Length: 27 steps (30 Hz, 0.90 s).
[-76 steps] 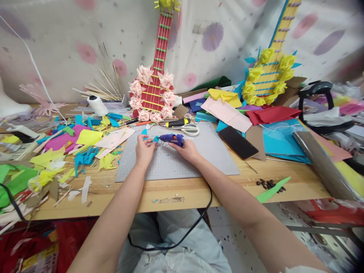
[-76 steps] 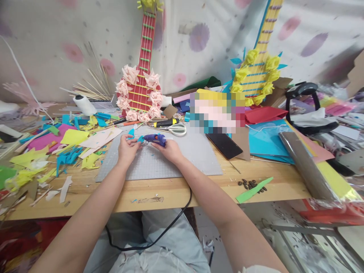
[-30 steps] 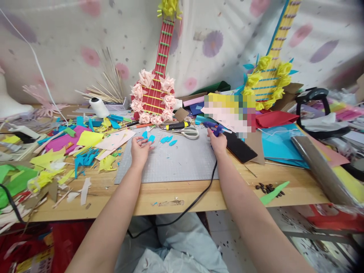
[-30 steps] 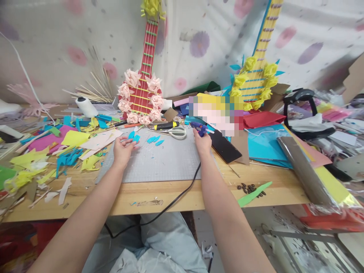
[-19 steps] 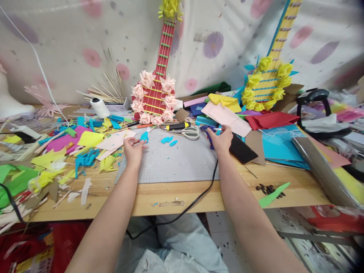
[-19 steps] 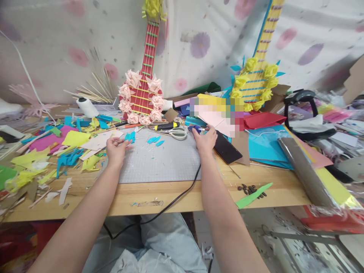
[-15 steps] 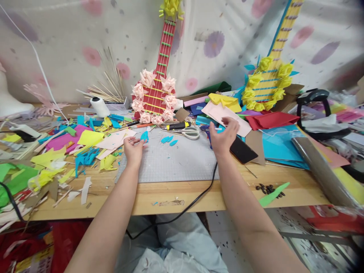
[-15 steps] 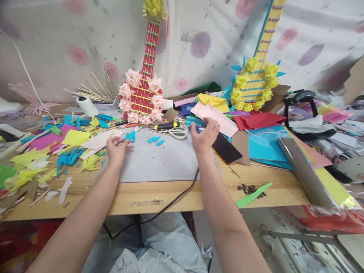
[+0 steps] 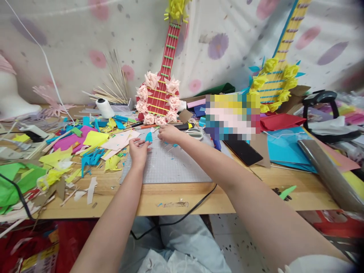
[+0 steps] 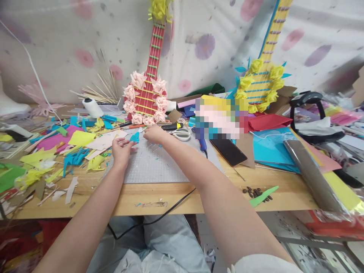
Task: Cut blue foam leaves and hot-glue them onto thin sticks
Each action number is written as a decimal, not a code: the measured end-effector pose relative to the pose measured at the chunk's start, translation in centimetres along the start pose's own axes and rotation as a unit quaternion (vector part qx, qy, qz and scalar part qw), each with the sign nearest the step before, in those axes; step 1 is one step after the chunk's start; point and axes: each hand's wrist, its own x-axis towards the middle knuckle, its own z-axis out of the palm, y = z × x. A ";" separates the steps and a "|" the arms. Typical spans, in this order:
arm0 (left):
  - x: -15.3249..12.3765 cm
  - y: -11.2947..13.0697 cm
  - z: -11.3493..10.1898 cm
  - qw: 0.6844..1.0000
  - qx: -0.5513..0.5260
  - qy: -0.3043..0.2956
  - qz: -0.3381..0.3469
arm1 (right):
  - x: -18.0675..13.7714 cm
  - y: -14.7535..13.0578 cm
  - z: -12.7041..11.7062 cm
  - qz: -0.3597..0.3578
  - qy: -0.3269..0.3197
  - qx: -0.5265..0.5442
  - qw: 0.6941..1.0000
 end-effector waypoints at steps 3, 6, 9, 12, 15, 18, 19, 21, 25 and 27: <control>-0.1 0.1 0.0 1.000 -0.001 0.001 0.000 | 0.9 -0.3 -0.3 -0.014 -0.039 -0.037 0.998; 0.0 0.1 0.0 1.000 -0.004 0.004 0.000 | 1.5 -0.4 -0.2 -0.020 -0.067 -0.063 0.996; 0.0 0.0 0.0 1.000 -0.009 0.006 -0.001 | 1.7 -0.4 -0.2 -0.035 -0.076 -0.079 0.993; 0.1 0.0 0.0 1.000 -0.008 0.009 -0.006 | 1.5 -0.2 -0.4 -0.051 -0.080 -0.088 0.992; 0.1 0.1 0.0 1.000 -0.008 0.012 -0.010 | 1.2 -0.1 -0.7 -0.056 -0.089 -0.090 0.990; 0.1 0.1 0.0 1.000 -0.012 0.012 -0.009 | 1.2 -0.1 -0.5 -0.055 -0.092 -0.095 0.990; 0.1 0.1 0.0 1.000 -0.014 0.011 -0.009 | 1.2 -0.1 -0.3 -0.056 -0.089 -0.098 0.990; 0.1 0.1 0.0 1.000 -0.018 0.011 -0.008 | 1.2 0.0 0.0 -0.061 -0.076 -0.099 0.990; 0.1 0.1 0.0 1.000 -0.027 0.013 -0.009 | 0.9 0.2 0.1 -0.084 -0.056 -0.100 0.990; 0.0 0.2 0.0 0.999 -0.027 0.014 -0.010 | 0.7 0.3 0.0 -0.095 -0.058 -0.105 0.988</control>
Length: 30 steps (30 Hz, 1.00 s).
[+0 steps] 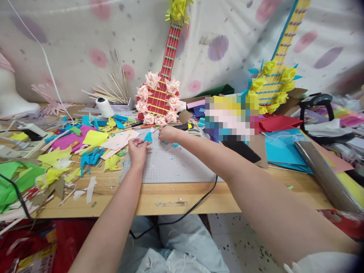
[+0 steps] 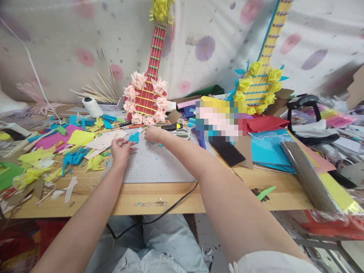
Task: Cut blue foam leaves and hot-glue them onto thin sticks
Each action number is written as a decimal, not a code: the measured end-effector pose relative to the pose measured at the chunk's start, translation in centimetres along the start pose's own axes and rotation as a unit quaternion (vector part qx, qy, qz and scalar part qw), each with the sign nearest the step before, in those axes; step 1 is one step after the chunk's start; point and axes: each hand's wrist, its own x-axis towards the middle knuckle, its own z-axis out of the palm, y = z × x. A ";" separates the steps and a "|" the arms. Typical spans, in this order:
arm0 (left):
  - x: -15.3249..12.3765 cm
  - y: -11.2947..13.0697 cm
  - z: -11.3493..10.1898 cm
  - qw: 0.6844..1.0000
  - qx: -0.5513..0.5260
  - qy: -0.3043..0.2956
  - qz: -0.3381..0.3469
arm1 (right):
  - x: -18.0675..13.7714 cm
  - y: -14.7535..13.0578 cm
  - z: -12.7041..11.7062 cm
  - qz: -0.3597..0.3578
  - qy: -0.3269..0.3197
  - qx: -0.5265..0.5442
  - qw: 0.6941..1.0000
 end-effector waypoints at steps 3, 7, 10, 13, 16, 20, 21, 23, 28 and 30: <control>0.0 0.0 0.0 1.000 0.004 0.000 -0.002 | -0.3 0.3 0.1 -0.009 0.000 -0.011 1.000; 0.0 -0.1 -0.1 1.000 0.008 0.001 -0.002 | -0.2 0.6 0.8 0.007 -0.009 -0.013 1.000; -0.1 -0.1 -0.2 1.000 0.010 -0.002 0.001 | -0.2 0.9 1.3 0.023 -0.023 -0.010 0.999; -0.2 -0.1 -0.2 1.000 0.013 -0.006 0.003 | -0.9 1.6 1.7 0.051 -0.014 0.011 0.999; -0.2 -0.3 -0.3 1.000 0.027 -0.013 0.000 | -2.1 2.6 1.5 0.131 0.015 0.061 0.989; -0.1 -0.3 -0.4 0.998 0.054 -0.041 -0.009 | -4.3 3.0 1.0 0.273 0.118 0.197 0.934; -0.1 -0.2 -0.4 0.996 0.062 -0.056 -0.013 | -4.9 2.8 0.9 0.297 0.151 0.244 0.911; -0.3 0.1 -0.5 0.993 0.078 -0.090 -0.022 | -6.0 1.9 0.9 0.319 0.210 0.340 0.859; -0.7 0.7 -0.3 0.981 0.088 -0.167 -0.048 | -7.8 -2.3 2.1 0.307 0.269 0.516 0.753; -0.9 0.8 -0.2 0.976 0.093 -0.189 -0.058 | -8.1 -4.0 3.1 0.304 0.277 0.554 0.724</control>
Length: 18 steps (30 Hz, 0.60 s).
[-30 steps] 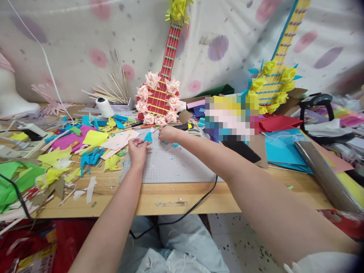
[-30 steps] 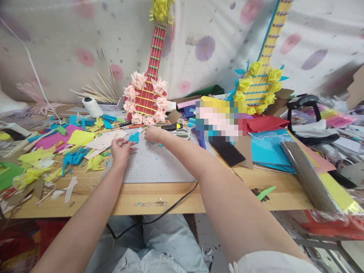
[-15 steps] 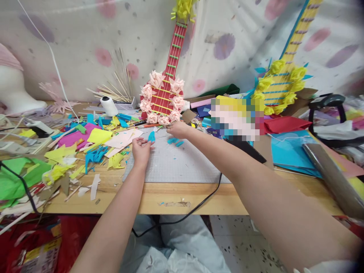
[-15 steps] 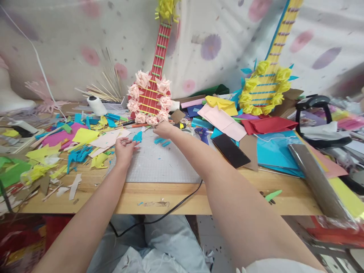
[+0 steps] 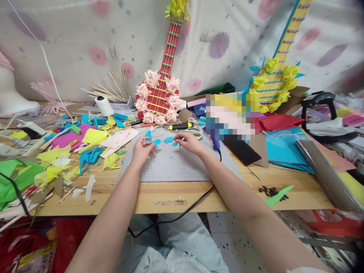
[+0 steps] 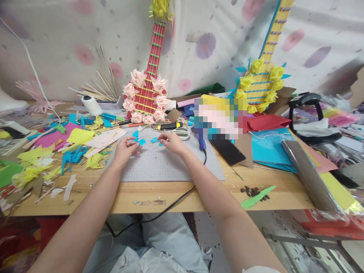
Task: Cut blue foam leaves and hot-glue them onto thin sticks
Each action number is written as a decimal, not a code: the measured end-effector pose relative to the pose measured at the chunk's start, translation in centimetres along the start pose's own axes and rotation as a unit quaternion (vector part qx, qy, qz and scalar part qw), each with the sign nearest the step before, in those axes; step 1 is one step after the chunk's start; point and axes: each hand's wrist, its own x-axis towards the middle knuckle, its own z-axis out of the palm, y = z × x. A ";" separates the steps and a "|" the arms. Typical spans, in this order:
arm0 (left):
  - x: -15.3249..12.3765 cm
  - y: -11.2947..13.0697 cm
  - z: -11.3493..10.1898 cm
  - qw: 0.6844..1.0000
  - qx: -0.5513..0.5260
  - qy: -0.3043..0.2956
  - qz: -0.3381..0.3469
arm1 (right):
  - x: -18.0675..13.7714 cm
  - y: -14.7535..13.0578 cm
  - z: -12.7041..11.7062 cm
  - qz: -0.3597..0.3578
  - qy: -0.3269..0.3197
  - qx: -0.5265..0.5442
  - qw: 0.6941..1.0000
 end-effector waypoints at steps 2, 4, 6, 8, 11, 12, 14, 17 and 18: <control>-0.1 0.0 0.1 1.000 0.016 -0.023 -0.005 | -1.0 0.7 0.8 0.000 0.012 0.020 1.000; -0.3 -0.1 0.1 0.998 0.041 -0.050 -0.004 | -1.4 1.2 1.3 -0.012 0.024 0.019 0.999; -0.3 -0.1 0.1 0.995 0.062 -0.074 -0.002 | -1.5 1.4 1.4 -0.030 0.033 0.003 0.999; -0.3 -0.3 0.1 0.994 0.074 -0.086 0.000 | -1.4 1.5 1.4 -0.046 0.036 -0.022 0.998; -0.2 -0.4 0.0 0.993 0.083 -0.089 0.002 | -1.3 1.3 1.6 -0.058 0.029 -0.055 0.996; -0.2 -0.5 0.1 0.992 0.085 -0.090 0.003 | -1.3 1.2 1.7 -0.060 0.025 -0.061 0.996; -0.2 -0.5 0.1 0.992 0.091 -0.092 0.005 | -1.3 1.1 2.0 -0.064 0.015 -0.071 0.995; -0.2 -0.4 0.1 0.991 0.096 -0.093 0.007 | -1.4 1.1 2.4 -0.071 0.008 -0.080 0.994; -0.2 -0.4 0.1 0.991 0.098 -0.093 0.007 | -1.4 1.1 2.5 -0.074 0.010 -0.082 0.994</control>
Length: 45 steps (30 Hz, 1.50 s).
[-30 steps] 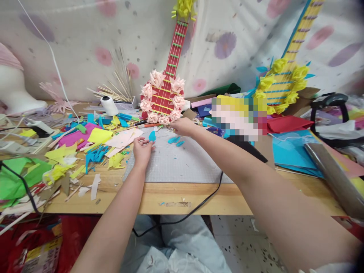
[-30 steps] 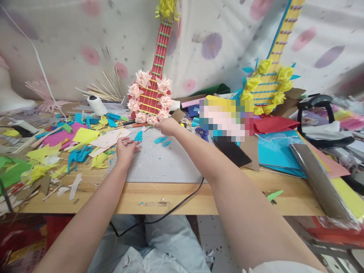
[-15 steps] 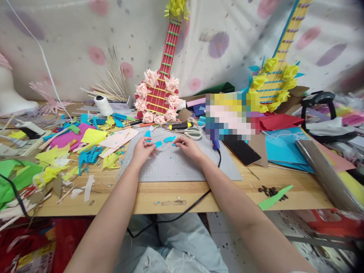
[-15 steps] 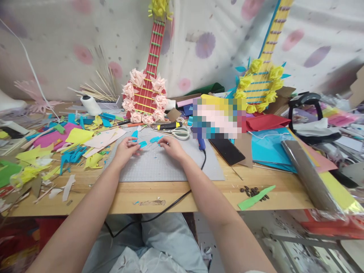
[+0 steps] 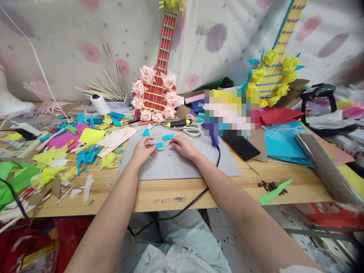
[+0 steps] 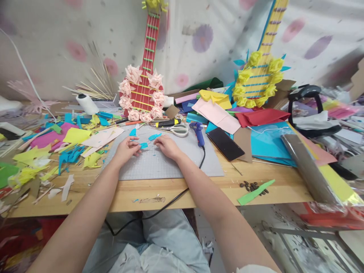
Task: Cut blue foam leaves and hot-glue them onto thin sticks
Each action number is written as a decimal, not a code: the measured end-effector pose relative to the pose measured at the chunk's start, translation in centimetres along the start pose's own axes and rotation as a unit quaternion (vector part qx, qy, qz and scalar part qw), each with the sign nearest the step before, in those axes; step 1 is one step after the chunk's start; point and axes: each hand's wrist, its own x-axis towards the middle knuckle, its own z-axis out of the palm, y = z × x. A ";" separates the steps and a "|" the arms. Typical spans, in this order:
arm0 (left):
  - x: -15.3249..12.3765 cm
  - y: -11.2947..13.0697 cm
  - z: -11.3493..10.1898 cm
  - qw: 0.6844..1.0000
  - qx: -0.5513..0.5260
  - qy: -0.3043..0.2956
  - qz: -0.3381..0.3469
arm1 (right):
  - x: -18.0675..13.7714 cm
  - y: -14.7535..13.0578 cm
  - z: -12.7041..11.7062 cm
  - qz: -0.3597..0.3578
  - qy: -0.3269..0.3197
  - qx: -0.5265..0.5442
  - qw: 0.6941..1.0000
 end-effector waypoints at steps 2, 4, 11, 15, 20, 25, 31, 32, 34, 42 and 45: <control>0.0 0.0 0.0 1.000 0.006 -0.002 0.001 | 0.1 0.1 0.1 -0.006 0.003 -0.004 1.000; 0.1 -0.1 0.0 1.000 0.012 -0.002 0.001 | 0.2 0.2 0.1 -0.011 0.001 -0.007 1.000; 0.0 -0.2 -0.1 1.000 0.009 -0.003 0.002 | 0.6 0.3 0.0 -0.010 -0.010 -0.006 1.000; -0.1 0.0 0.0 1.000 0.005 -0.001 0.005 | 0.7 0.3 0.0 -0.010 -0.011 -0.002 1.000; -0.2 0.4 0.1 1.000 -0.023 0.006 0.003 | 0.7 -0.1 -0.1 -0.008 -0.003 0.006 1.000; -0.2 0.8 0.1 0.997 -0.067 0.043 -0.012 | 0.9 -0.6 0.0 -0.020 0.008 0.005 1.000; -0.3 1.0 0.3 0.995 -0.082 0.054 -0.012 | 1.1 -1.0 0.3 -0.036 0.022 -0.010 0.999; -0.3 1.0 0.4 0.995 -0.083 0.055 -0.012 | 1.1 -1.0 0.3 -0.037 0.021 -0.012 0.999; -0.3 1.0 0.4 0.995 -0.084 0.055 -0.015 | 1.1 -1.0 0.3 -0.036 0.020 -0.017 0.999; -0.4 1.2 0.4 0.994 -0.088 0.052 -0.034 | 1.2 -0.9 0.4 -0.041 0.017 -0.028 0.999; -0.4 1.2 0.5 0.994 -0.086 0.050 -0.035 | 1.2 -0.8 0.6 -0.042 0.016 -0.030 0.999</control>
